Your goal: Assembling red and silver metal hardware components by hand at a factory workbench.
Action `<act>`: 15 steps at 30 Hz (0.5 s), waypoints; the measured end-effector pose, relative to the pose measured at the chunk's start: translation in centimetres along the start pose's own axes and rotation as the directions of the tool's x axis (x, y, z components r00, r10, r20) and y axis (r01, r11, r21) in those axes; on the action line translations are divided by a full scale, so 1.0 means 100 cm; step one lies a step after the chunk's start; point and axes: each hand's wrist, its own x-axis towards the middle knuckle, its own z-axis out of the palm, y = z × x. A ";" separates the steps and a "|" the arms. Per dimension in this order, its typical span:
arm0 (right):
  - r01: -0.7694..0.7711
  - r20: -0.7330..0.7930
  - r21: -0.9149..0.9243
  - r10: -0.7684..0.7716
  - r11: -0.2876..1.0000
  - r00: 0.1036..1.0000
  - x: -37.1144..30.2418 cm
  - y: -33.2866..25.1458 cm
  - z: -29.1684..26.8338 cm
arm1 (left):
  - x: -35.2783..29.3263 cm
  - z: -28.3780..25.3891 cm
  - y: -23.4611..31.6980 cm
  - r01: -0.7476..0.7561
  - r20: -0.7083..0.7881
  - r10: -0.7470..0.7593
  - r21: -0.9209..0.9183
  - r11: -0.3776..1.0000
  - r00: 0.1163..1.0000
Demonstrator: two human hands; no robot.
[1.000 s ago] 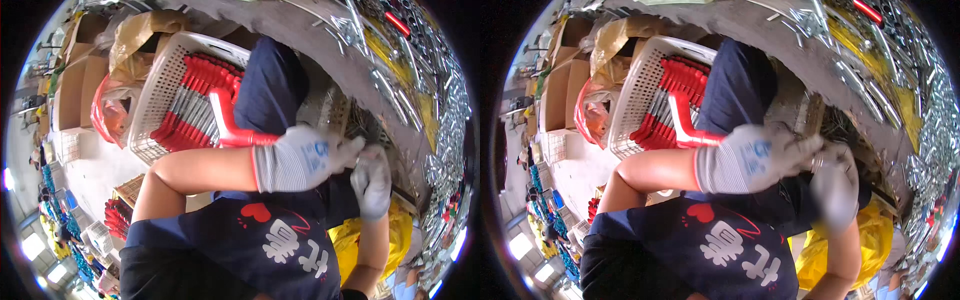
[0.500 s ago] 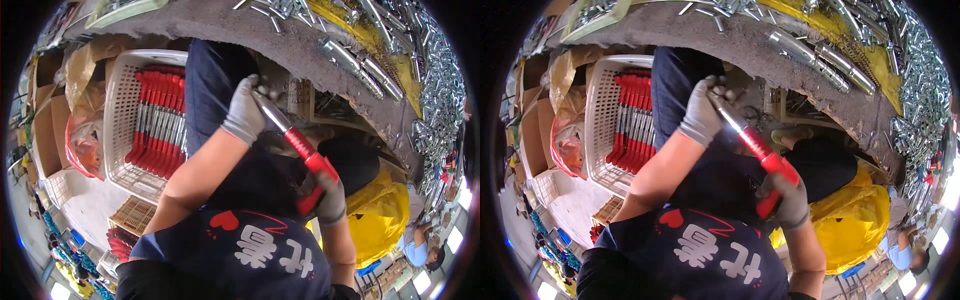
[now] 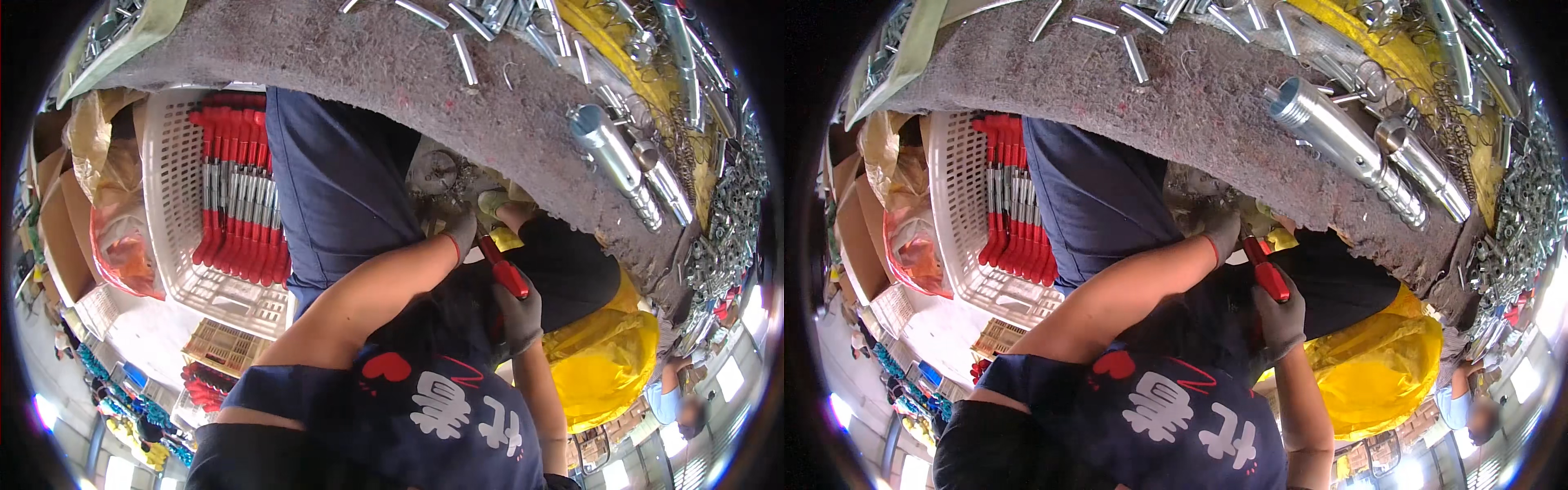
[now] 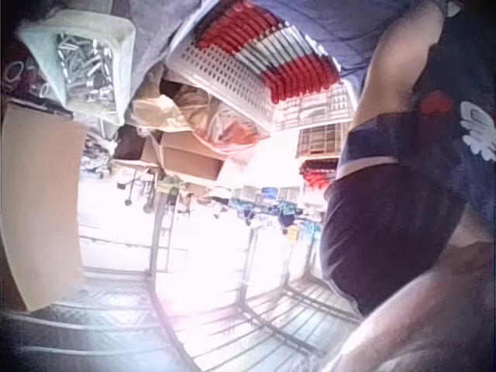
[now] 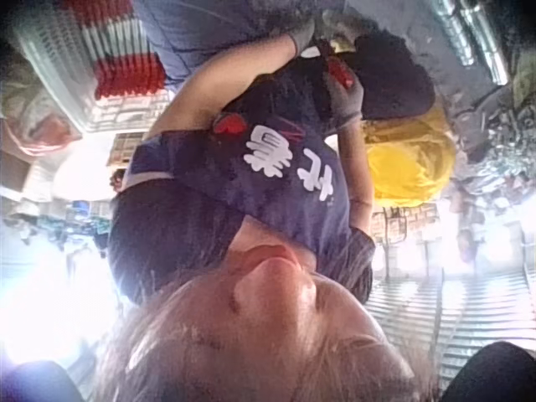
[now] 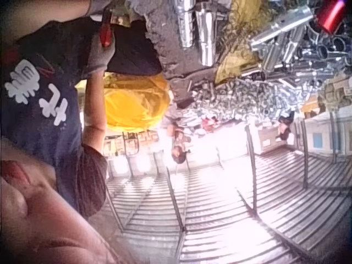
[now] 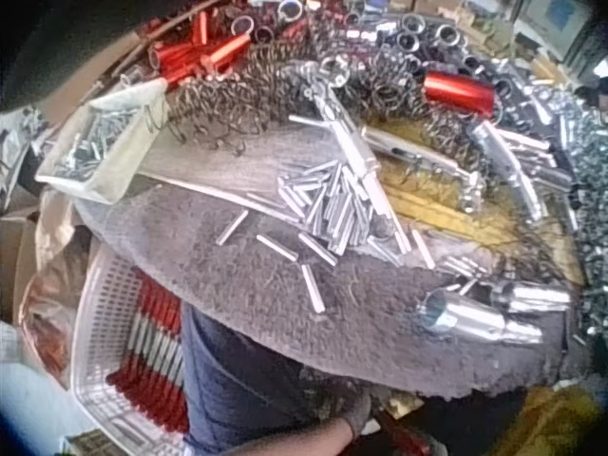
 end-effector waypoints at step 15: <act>0.291 0.296 -0.751 -0.091 0.592 0.951 0.058 -0.070 0.038 | -0.012 -0.008 0.048 -0.197 0.269 0.188 0.009 0.980 0.945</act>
